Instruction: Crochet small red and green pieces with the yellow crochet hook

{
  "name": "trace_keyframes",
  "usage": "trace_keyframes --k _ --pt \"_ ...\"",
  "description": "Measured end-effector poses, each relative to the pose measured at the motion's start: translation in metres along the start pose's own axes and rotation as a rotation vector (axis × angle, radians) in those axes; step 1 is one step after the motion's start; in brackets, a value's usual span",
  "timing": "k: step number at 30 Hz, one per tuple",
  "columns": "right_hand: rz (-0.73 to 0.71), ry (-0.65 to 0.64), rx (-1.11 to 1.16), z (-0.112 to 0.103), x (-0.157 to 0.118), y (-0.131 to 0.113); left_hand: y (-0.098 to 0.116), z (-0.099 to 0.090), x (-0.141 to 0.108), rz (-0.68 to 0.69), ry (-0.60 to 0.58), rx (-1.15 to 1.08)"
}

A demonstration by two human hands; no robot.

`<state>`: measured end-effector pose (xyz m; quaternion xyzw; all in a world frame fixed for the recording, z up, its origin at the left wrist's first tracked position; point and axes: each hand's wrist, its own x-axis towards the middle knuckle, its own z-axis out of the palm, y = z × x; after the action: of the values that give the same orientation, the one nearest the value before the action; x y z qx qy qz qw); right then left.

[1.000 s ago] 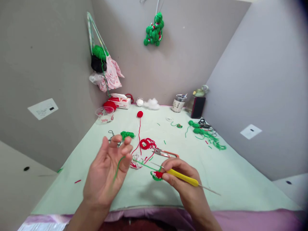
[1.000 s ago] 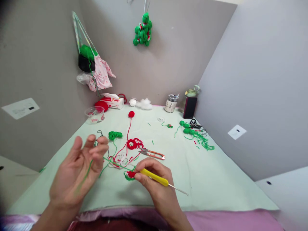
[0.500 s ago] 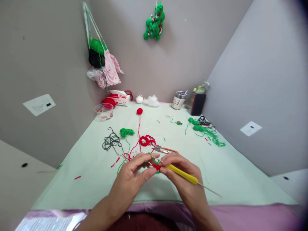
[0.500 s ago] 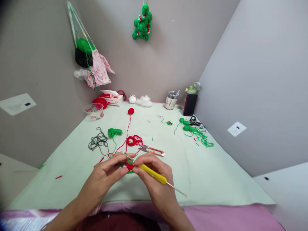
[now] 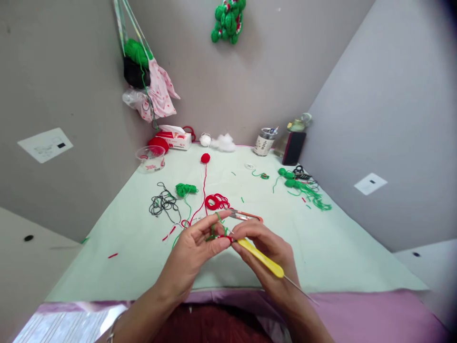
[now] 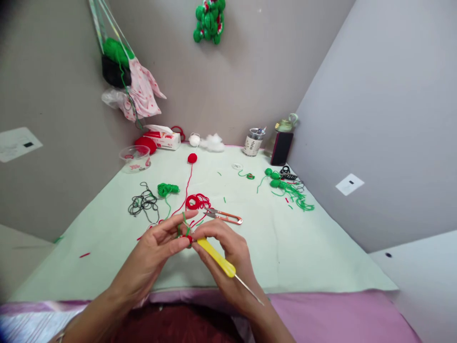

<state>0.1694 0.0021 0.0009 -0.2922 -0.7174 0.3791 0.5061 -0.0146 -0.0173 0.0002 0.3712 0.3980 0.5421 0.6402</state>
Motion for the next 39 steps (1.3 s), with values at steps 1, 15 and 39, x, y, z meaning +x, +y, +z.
trace_keyframes --k 1,15,39 --pt "0.001 -0.01 -0.005 -0.001 -0.001 0.0 0.0 0.0 0.0 0.013 0.008 0.009" --pt "-0.345 0.114 -0.273 0.009 -0.007 0.005 -0.005 0.004 -0.003 0.051 0.015 -0.054" --pt "-0.393 0.087 -0.366 0.017 -0.022 -0.01 -0.019 0.0 -0.009 0.737 0.307 0.526"
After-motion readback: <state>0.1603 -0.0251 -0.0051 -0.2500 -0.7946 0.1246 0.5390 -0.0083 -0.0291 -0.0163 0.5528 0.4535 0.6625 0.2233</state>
